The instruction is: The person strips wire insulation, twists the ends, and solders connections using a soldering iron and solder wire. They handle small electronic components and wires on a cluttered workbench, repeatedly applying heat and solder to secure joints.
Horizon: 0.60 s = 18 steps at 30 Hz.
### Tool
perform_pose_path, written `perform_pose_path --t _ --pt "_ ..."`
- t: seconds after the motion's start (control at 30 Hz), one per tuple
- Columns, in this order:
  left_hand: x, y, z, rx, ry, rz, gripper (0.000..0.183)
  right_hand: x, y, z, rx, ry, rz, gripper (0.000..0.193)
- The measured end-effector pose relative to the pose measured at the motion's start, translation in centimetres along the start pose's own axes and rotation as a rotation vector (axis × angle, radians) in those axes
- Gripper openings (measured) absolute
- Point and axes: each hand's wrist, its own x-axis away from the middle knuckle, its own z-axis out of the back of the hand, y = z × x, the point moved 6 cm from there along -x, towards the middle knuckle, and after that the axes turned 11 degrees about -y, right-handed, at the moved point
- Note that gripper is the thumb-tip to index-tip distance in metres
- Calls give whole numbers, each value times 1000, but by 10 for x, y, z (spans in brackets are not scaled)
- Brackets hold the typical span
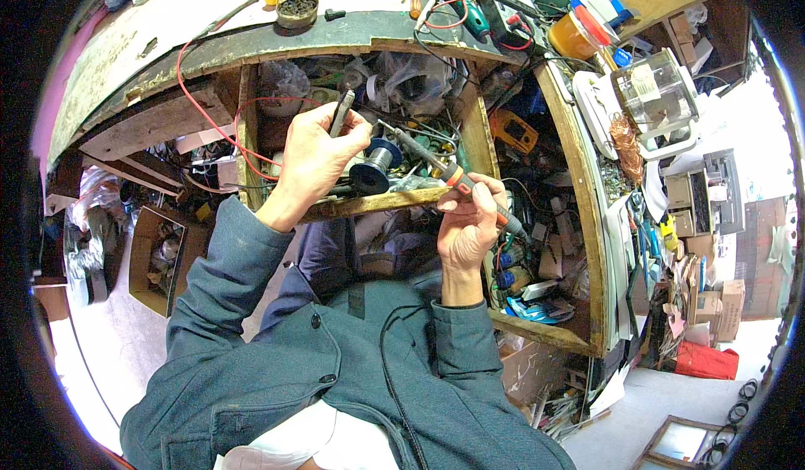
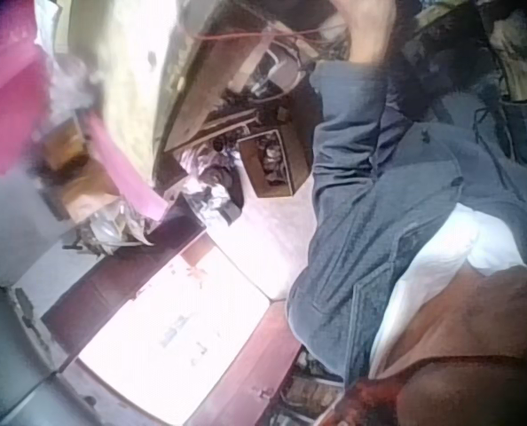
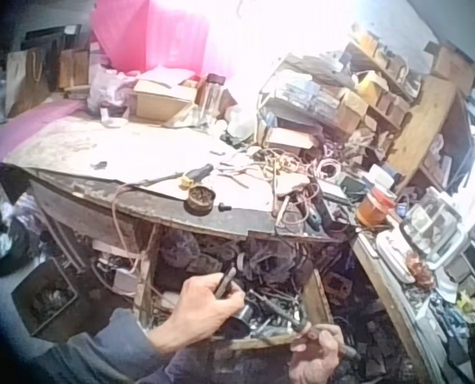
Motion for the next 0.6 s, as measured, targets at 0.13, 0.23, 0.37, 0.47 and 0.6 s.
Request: perform_pose_path --t 0.13,0.23,0.37,0.47,0.6 --pt "-1 -2 -1 -7 4 -6 11 1 -1 -1 10 5 0 28" --pt "0 -1 -1 -10 4 -12 12 1 -1 -1 1 10 3 28" --pt "0 0 0 8 10 -38 12 1 -1 -2 3 -9 4 27" --pt "-1 -2 0 1 8 -33 12 1 -1 -1 -11 -24 2 25" --pt "-1 -2 -1 -15 13 -33 12 1 0 -1 -28 -27 5 21"
